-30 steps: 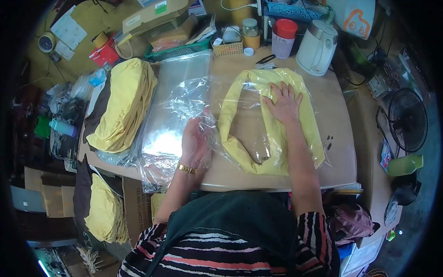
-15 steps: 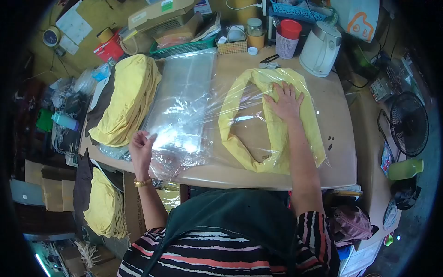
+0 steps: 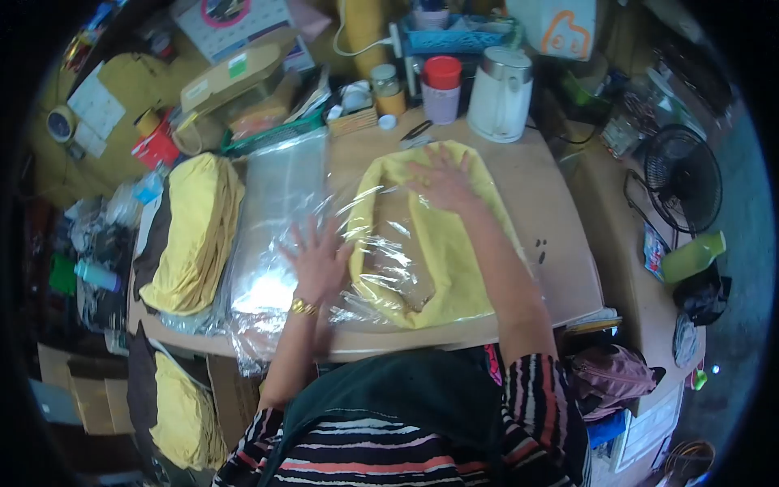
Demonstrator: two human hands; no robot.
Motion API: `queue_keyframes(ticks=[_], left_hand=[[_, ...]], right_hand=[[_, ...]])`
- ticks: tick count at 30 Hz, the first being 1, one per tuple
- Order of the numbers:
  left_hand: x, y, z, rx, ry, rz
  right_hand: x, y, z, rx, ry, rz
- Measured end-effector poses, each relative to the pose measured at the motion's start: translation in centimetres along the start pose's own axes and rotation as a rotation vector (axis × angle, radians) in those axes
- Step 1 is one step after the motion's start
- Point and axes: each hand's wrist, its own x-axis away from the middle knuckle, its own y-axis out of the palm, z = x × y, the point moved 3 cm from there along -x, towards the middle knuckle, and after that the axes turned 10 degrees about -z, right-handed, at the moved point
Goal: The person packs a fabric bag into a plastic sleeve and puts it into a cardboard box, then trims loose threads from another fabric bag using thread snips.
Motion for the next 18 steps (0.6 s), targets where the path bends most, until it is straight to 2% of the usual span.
queue_keyframes(ticks=[2, 4, 6, 14, 16, 18], left_hand=[[0.4, 0.5, -1.8, 0.04, -0.062, -0.084], [0.5, 0.3, -2.8, 0.046, -0.06, -0.081], [0.7, 0.4, -3.1, 0.05, -0.068, -0.091], [0.4, 0.8, -4.1, 0.034, -0.156, 0.001], [0.6, 0.9, -4.2, 0.025, -0.123, 0.049], [0.7, 1.0, -4.4, 0.001, -0.14, 0.024]], right_hand=[[0.2, 1.2, -0.1, 0.024, 0.034, -0.029], [0.3, 2.6, -0.3, 0.017, -0.024, 0.065], [0.4, 2.8, -0.1, 0.007, -0.016, 0.057], [0.2, 2.5, 0.6, -0.06, -0.018, -0.027], [0.2, 2.9, 1.0, -0.084, -0.026, 0.021], [0.1, 3.4, 1.1, -0.103, -0.01, -0.045]])
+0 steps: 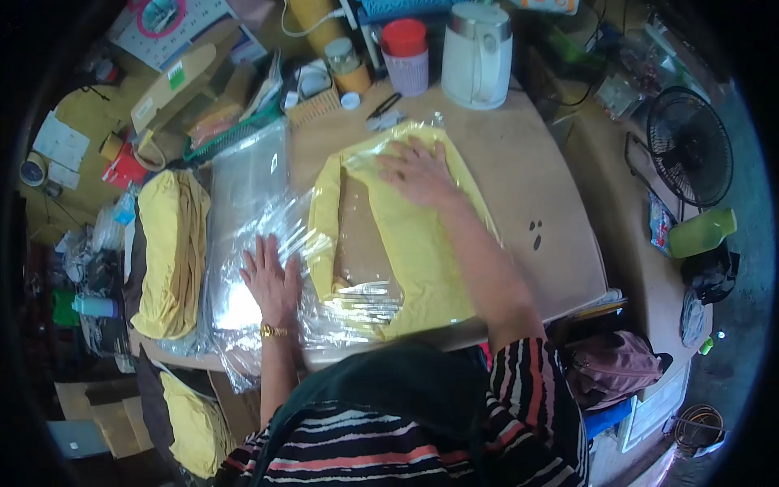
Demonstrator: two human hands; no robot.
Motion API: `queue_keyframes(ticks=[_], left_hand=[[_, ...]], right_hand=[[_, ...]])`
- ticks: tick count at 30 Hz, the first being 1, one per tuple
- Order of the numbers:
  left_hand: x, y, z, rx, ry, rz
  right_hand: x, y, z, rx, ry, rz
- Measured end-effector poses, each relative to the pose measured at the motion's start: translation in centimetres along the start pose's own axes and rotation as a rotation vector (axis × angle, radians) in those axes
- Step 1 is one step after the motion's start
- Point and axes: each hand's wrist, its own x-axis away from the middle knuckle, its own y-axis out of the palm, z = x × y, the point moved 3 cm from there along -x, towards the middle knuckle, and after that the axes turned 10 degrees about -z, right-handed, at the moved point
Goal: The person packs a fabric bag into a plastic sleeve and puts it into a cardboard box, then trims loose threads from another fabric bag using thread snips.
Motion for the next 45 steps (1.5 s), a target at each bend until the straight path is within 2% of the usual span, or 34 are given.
queue_keyframes(ticks=[3, 11, 20, 32, 34, 36, 37, 38, 39, 40, 41, 42, 43, 44, 45], left_hand=[[-0.2, -0.1, 0.2, 0.039, 0.016, 0.035], [-0.3, 0.8, -1.0, 0.063, 0.053, 0.07], [-0.1, 0.4, -0.6, 0.069, 0.026, 0.084], [0.0, 0.5, -0.5, 0.055, 0.056, 0.127], [-0.1, 0.6, -0.6, 0.038, 0.042, 0.158], [-0.2, 0.7, -0.7, 0.027, 0.085, 0.123], [0.2, 0.0, -0.8, 0.081, 0.148, 0.169], [0.4, -0.8, -1.6, 0.077, 0.127, 0.2], [1.0, -2.5, -2.2, 0.219, 0.139, 0.288], [2.0, -4.3, -2.6, 0.36, 0.157, 0.364], [3.3, -6.9, -3.4, 0.421, 0.066, 0.406], [4.1, -8.4, -4.9, 0.325, -0.01, 0.48], [4.4, -9.0, -6.5, 0.459, -0.098, 0.381], [4.7, -9.2, -7.7, 0.594, -0.187, 0.279], [5.0, -9.1, -8.2, 0.588, -0.193, 0.292]], right_hand=[[-0.1, 0.2, 0.0, 0.131, 0.008, 0.108], [-0.2, 0.3, 0.1, 0.112, -0.006, 0.142], [0.0, 0.2, -0.1, 0.133, 0.019, 0.085], [-0.4, 1.0, 0.2, 0.217, 0.016, 0.151], [-1.4, 0.5, 0.3, 0.142, 0.042, 0.073], [-1.3, 0.0, 1.6, 0.059, 0.007, 0.094], [-1.2, -1.0, 0.8, -0.033, -0.003, 0.107], [-0.4, -2.1, 0.1, 0.001, -0.036, 0.186], [1.2, -4.2, -1.4, 0.034, -0.071, 0.266], [1.6, -4.9, -2.9, -0.193, -0.078, 0.229], [2.2, -5.1, -5.0, -0.42, -0.078, 0.18], [3.2, -5.2, -8.9, -0.551, -0.145, 0.077], [4.4, -5.0, -12.5, -0.683, -0.205, -0.029], [5.2, -4.8, -14.3, -0.685, -0.215, -0.03], [5.8, -5.2, -16.3, -0.422, -0.357, 0.099]])
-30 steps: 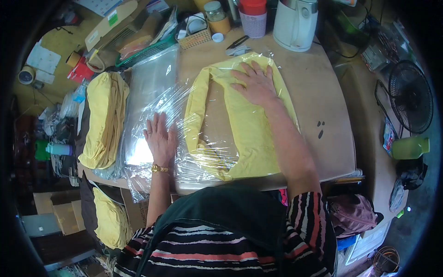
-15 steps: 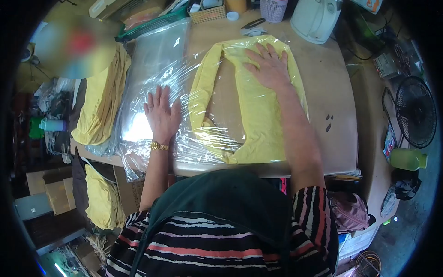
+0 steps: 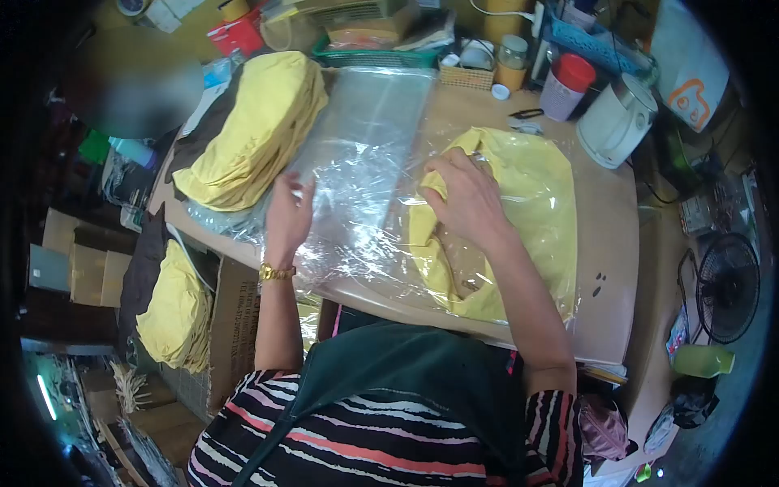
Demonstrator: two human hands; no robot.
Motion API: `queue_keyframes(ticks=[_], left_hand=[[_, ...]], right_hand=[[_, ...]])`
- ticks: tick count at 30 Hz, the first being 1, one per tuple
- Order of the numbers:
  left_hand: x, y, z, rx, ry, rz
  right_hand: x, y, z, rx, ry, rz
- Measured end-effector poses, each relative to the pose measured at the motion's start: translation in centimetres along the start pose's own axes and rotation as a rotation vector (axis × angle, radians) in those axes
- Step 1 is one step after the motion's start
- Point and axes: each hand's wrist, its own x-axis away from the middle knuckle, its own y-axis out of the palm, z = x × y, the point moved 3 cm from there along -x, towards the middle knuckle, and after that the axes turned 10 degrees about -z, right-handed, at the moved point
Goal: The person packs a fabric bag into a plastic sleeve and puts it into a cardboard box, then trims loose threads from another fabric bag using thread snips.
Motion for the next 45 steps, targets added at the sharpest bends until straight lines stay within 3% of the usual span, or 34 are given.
queue_keyframes(ticks=[1, 2, 4, 6, 8, 9, 11, 14, 15, 17, 18, 20, 21, 22, 24, 26, 28, 30, 32, 33, 35, 37, 39, 41, 42, 43, 44, 45], left_hand=[[0.1, 0.7, -1.2, -0.106, -0.153, -0.158], [0.1, 1.3, -2.3, -0.21, -0.304, -0.314], [0.3, 2.1, -2.6, -0.221, -0.247, -0.336], [0.4, 3.9, -3.2, -0.217, -0.191, -0.354], [0.2, 5.3, -3.0, -0.351, 0.164, -0.156], [0.1, 5.8, -2.8, -0.349, 0.148, -0.14], [0.2, 7.2, -2.8, -0.008, 0.057, -0.257], [1.4, 5.1, -2.9, 0.172, 0.034, -0.238], [2.1, 2.9, -3.1, 0.169, 0.008, -0.217], [3.8, -1.6, -4.8, 0.701, -0.118, -0.264], [4.7, -2.1, -8.1, 0.893, -0.019, -0.219], [8.4, -6.6, -11.9, 1.046, -0.17, -0.339], [10.5, -8.3, -14.8, 1.055, -0.133, -0.421], [13.6, -9.6, -17.4, 1.101, -0.266, -0.479], [20.0, -9.0, -25.1, 1.313, -0.325, -0.512], [28.3, -5.4, -35.1, 1.2, -0.569, -0.501], [33.7, -1.4, -36.4, 1.328, -0.792, -0.285], [38.2, -1.9, -35.0, 1.51, -1.012, -0.357], [44.1, 1.3, -39.4, 1.31, -1.179, -0.054], [45.3, 0.9, -39.4, 1.313, -1.181, -0.047], [48.8, -0.5, -39.8, 1.317, -1.447, 0.395], [54.4, -0.2, -44.9, 1.253, -1.438, 0.45], [56.6, -0.6, -46.0, 1.186, -1.432, 0.5], [57.2, -2.8, -44.5, 1.023, -1.573, 0.657], [58.2, -2.8, -45.0, 0.903, -1.674, 0.527], [59.6, -2.1, -46.7, 0.902, -1.677, 0.523], [61.2, -1.3, -48.7, 0.544, -1.784, 0.28], [62.2, -0.9, -49.8, 0.179, -1.84, 0.033]], right_hand=[[-0.2, 0.4, -1.6, 0.268, -0.168, 0.052], [-0.6, 0.3, 0.7, 0.357, -0.012, 0.127], [2.0, -1.9, 7.3, 0.447, 0.004, 0.374], [7.5, -4.9, 10.3, 0.414, 0.482, 0.372], [14.6, -4.8, 17.8, 0.534, 0.781, 0.408], [16.0, -5.3, 17.2, 0.503, 1.006, 0.218], [16.4, -5.3, 14.4, 0.294, 1.064, 0.089], [15.3, -5.0, 15.3, 0.194, 0.869, 0.014], [14.5, -5.4, 15.2, 0.266, 0.702, 0.116], [12.1, -6.9, 12.0, 0.278, 0.371, 0.269], [9.1, -7.4, 6.6, 0.077, 0.208, 0.257], [4.7, -7.0, -3.0, -0.303, 0.031, 0.063], [3.0, -6.5, -5.4, -0.339, 0.077, -0.074], [1.3, -6.1, -7.8, -0.365, 0.126, -0.21], [-1.4, -1.3, -17.7, -0.356, -0.154, -0.214], [-4.3, 5.1, -24.0, -0.263, -0.48, -0.585], [-5.4, 13.5, -27.2, -0.209, -0.728, -0.764], [-4.8, 21.9, -29.1, -0.182, -0.583, -1.018], [-4.1, 30.2, -28.8, -0.089, -0.657, -1.049], [-3.5, 33.3, -28.6, -0.062, -0.733, -1.025], [-2.2, 37.1, -28.1, 0.011, -0.719, -1.028], [-1.0, 39.3, -27.4, 0.069, -0.72, -1.039], [-0.2, 42.2, -25.6, 0.125, -0.718, -1.05], [-0.1, 44.7, -22.1, 0.253, -0.743, -0.971], [-0.2, 44.2, -21.4, 0.254, -0.743, -0.975], [0.1, 43.6, -20.4, 0.498, -0.672, -1.107], [0.6, 42.9, -19.6, 0.745, -0.589, -1.231], [1.0, 42.4, -19.8, 0.744, -0.585, -1.235]])
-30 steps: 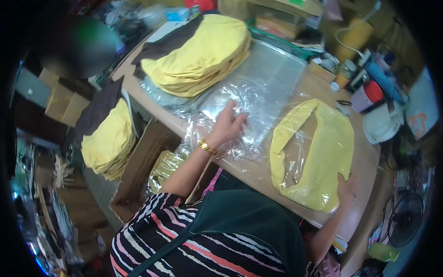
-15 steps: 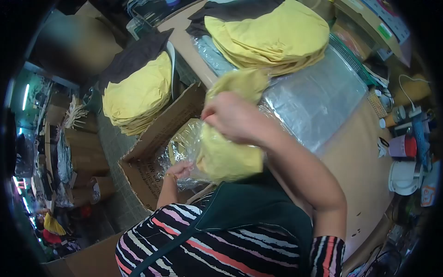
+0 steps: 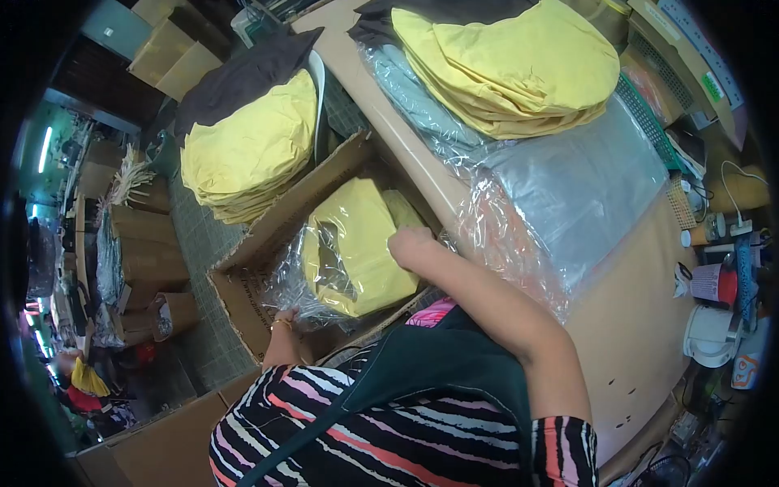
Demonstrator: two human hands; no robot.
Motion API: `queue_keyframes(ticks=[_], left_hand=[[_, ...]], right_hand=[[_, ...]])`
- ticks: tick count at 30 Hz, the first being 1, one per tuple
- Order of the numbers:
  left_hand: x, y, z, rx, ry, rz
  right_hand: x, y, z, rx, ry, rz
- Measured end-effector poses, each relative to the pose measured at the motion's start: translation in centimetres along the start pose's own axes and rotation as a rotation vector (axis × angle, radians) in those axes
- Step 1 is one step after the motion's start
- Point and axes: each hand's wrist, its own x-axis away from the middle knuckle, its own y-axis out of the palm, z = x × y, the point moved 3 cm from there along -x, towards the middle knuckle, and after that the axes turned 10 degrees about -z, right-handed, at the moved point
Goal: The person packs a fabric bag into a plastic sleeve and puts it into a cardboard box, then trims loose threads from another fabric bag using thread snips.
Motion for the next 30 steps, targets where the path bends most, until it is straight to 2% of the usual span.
queue_keyframes(ticks=[1, 2, 3, 7, 8, 9, 10, 12, 13, 14, 15, 16, 17, 18, 19, 20, 21, 22, 23, 24, 26, 27, 28, 29, 30], left_hand=[[0.7, 0.3, 0.8, -0.005, -0.004, -0.004], [3.2, -0.1, 2.5, -0.053, -0.251, 0.251], [5.2, -0.3, 4.4, -0.101, -0.495, 0.507], [9.2, -0.7, 12.4, -0.008, -0.372, 0.462], [10.7, -0.8, 15.0, 0.004, -0.27, 0.56], [11.7, -0.5, 18.2, 0.019, -0.154, 0.653], [11.5, -0.5, 20.4, 0.02, -0.105, 0.643], [8.9, -1.6, 21.4, -0.051, -0.162, 0.442], [4.9, -1.7, 18.9, 0.308, -0.022, 0.223], [9.5, -2.3, 19.8, 0.377, -0.064, 0.146], [16.6, -3.4, 21.5, 0.441, -0.111, 0.07], [25.0, -1.9, 22.1, 0.923, 0.201, -0.277], [16.0, -2.9, 22.2, 0.658, -0.009, 0.039], [10.1, -4.2, 23.2, 0.593, -0.423, 0.546], [9.6, -5.2, 23.7, 0.748, -0.586, 1.011], [10.3, -5.7, 25.2, 0.741, -0.544, 0.992], [13.3, -7.9, 26.9, 0.685, -0.18, 1.258], [19.7, -9.2, 29.0, 0.66, 0.247, 0.97], [20.6, -9.5, 32.5, 0.441, 0.388, 1.472], [18.7, -11.4, 36.3, 0.321, 0.598, 1.493], [23.5, -10.4, 44.0, 0.417, 1.417, 1.511], [35.4, -8.6, 46.0, 0.524, 1.673, 1.15], [44.4, -6.5, 47.6, 0.436, 1.919, 0.932], [49.0, -5.3, 49.4, 0.293, 2.043, 0.625], [51.4, -3.7, 51.4, 0.203, 2.062, 0.385]], right_hand=[[0.7, 0.4, -0.6, -0.017, -0.102, -0.083], [1.7, 0.7, -1.3, -0.035, -0.206, -0.168], [3.6, 0.1, -2.2, -0.123, -0.344, -0.16], [14.0, -4.0, -3.0, -0.54, -0.744, -0.122], [16.4, -4.7, -1.7, -0.598, -0.839, -0.082], [19.3, -5.7, 0.1, -0.643, -0.788, -0.039], [22.1, -6.0, 2.2, -0.693, -0.731, 0.007], [27.4, -4.2, 7.8, -1.039, -0.53, 0.191], [29.6, -2.2, 11.1, -1.236, -0.326, 0.375], [31.7, 1.1, 14.4, -1.428, -0.105, 0.572], [33.6, 4.8, 18.9, -1.31, 0.081, 0.776], [35.4, 8.3, 23.4, -1.173, 0.277, 0.958], [37.5, 10.6, 26.0, -0.916, 0.587, 1.024], [39.6, 12.6, 28.1, -0.647, 0.884, 1.037], [40.5, 15.1, 30.2, -0.562, 0.953, 1.126], [41.3, 16.9, 32.2, -0.465, 1.01, 1.215], [42.1, 17.9, 34.1, -0.465, 1.038, 1.23], [42.6, 18.5, 35.8, -0.477, 1.074, 1.286], [42.7, 18.9, 37.1, -0.486, 1.099, 1.342], [42.9, 19.4, 38.6, -0.486, 1.091, 1.352], [43.8, 20.5, 42.4, -0.417, 1.142, 1.371], [43.9, 20.8, 44.5, -0.335, 1.14, 1.325], [43.8, 20.8, 46.4, -0.249, 1.135, 1.281], [43.7, 20.5, 47.7, -0.306, 1.177, 1.155], [43.6, 19.6, 47.9, -0.362, 1.208, 1.055]])
